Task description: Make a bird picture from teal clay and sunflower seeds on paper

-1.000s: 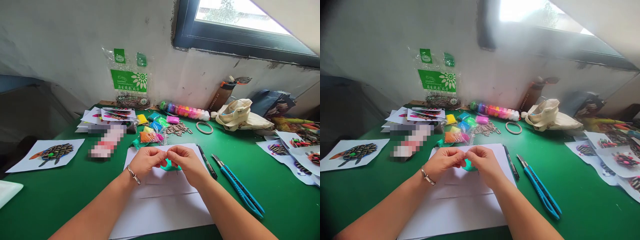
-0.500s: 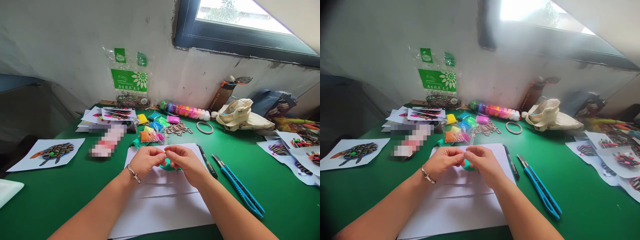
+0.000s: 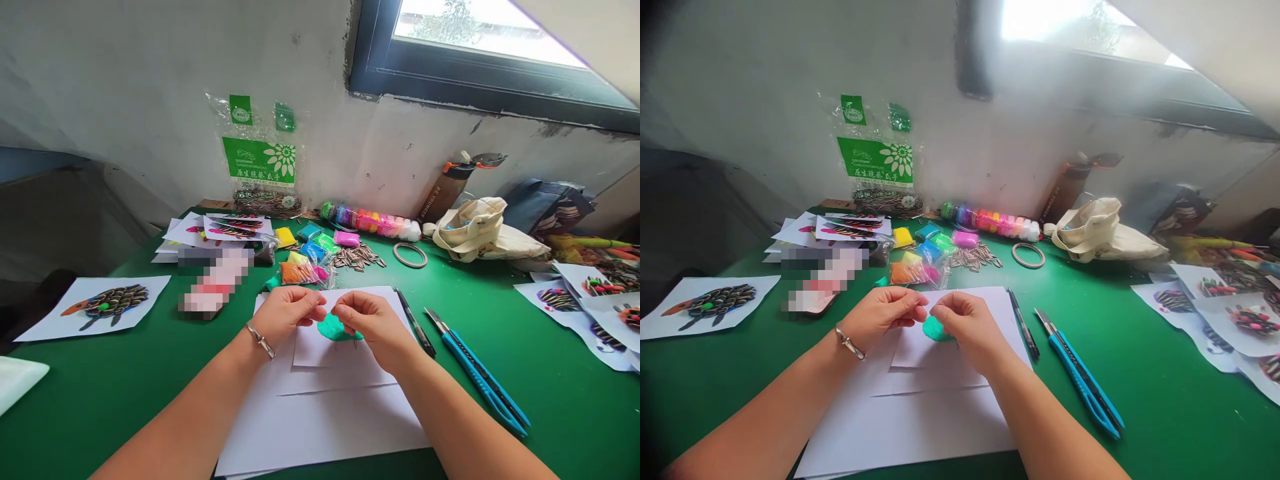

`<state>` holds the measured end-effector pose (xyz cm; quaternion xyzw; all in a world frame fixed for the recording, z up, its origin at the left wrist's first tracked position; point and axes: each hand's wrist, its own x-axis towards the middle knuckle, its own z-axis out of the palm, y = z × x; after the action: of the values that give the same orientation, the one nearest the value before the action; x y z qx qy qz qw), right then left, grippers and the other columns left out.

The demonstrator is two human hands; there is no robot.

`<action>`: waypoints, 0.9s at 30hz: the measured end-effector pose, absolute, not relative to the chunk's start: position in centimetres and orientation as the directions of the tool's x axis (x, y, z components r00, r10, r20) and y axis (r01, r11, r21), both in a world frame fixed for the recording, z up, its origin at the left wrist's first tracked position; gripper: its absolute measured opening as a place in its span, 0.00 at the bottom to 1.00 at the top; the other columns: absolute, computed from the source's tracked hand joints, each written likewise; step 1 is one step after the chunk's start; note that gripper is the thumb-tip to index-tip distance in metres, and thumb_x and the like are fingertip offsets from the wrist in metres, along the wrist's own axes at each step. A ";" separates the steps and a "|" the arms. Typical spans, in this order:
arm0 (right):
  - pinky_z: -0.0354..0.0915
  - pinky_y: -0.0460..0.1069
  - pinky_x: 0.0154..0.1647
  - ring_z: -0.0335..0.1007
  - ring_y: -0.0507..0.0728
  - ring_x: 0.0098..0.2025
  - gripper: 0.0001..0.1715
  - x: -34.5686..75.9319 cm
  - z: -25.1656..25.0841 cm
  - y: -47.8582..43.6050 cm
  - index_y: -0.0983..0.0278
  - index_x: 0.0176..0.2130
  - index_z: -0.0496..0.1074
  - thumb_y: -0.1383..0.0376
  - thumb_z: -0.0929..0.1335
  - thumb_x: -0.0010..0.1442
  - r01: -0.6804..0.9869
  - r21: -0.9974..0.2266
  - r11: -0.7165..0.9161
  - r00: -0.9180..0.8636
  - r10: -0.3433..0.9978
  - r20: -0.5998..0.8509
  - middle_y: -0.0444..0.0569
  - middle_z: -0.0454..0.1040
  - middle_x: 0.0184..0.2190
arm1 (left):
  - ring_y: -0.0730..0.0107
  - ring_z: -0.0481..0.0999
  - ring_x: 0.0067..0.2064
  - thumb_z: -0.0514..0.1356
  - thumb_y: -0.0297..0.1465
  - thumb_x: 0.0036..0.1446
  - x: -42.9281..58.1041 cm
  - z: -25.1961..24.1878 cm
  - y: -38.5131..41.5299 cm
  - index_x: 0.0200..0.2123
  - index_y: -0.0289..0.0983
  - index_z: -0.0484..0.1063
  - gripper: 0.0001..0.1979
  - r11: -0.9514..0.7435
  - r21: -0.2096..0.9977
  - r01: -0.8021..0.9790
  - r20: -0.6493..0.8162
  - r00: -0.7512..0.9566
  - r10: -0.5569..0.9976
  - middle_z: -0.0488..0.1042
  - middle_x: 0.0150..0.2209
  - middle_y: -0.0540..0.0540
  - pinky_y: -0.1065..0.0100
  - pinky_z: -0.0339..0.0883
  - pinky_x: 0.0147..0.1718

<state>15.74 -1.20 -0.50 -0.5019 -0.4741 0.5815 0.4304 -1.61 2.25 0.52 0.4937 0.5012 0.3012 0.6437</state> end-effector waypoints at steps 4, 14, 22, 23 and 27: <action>0.52 0.46 0.26 0.55 0.49 0.25 0.14 15.8 -0.5 -1.2 0.66 0.28 0.72 0.56 0.71 0.50 -0.021 -0.983 -0.185 -0.140 0.974 -0.180 0.42 0.65 0.22 | 0.66 0.75 0.33 0.65 0.49 0.44 -1.5 0.2 2.2 0.31 0.34 0.76 0.22 0.312 0.943 0.112 -0.331 0.376 0.866 0.77 0.28 0.45 0.67 0.66 0.34; 0.53 0.46 0.27 0.57 0.50 0.27 0.13 15.5 -0.9 -1.2 0.66 0.29 0.75 0.58 0.69 0.52 0.059 -0.988 -0.146 -0.093 0.984 -0.151 0.44 0.69 0.24 | 0.69 0.73 0.31 0.64 0.38 0.48 -1.5 -0.2 2.1 0.31 0.36 0.76 0.11 0.219 0.963 0.157 -0.268 0.461 0.846 0.76 0.27 0.47 0.70 0.64 0.31; 0.55 0.47 0.27 0.60 0.51 0.28 0.14 15.6 -0.9 -1.3 0.65 0.31 0.75 0.56 0.69 0.52 0.120 -0.984 -0.134 -0.101 0.984 -0.146 0.45 0.71 0.26 | 0.67 0.72 0.29 0.64 0.39 0.46 -1.4 0.2 2.0 0.26 0.35 0.75 0.12 0.183 0.951 0.250 -0.279 0.440 0.853 0.75 0.24 0.47 0.69 0.61 0.28; 0.56 0.47 0.27 0.61 0.51 0.28 0.15 15.7 -0.8 -1.2 0.65 0.32 0.76 0.56 0.69 0.52 0.117 -0.982 -0.146 -0.114 0.981 -0.160 0.46 0.71 0.27 | 0.67 0.72 0.29 0.64 0.40 0.46 -1.5 0.2 2.0 0.26 0.36 0.75 0.12 0.182 0.952 0.246 -0.278 0.444 0.852 0.75 0.24 0.47 0.69 0.61 0.28; 0.57 0.47 0.27 0.60 0.51 0.28 0.16 15.8 -0.4 -1.2 0.65 0.33 0.76 0.55 0.69 0.53 0.086 -0.981 -0.172 -0.137 0.973 -0.183 0.46 0.71 0.27 | 0.68 0.72 0.28 0.64 0.40 0.46 -1.7 0.1 2.2 0.25 0.36 0.74 0.12 0.204 0.954 0.221 -0.285 0.446 0.849 0.75 0.24 0.48 0.69 0.61 0.29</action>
<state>15.76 -1.16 -0.38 -0.5233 -0.5064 0.5588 0.3968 -1.69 2.19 0.13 0.5785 0.4622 0.2518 0.6232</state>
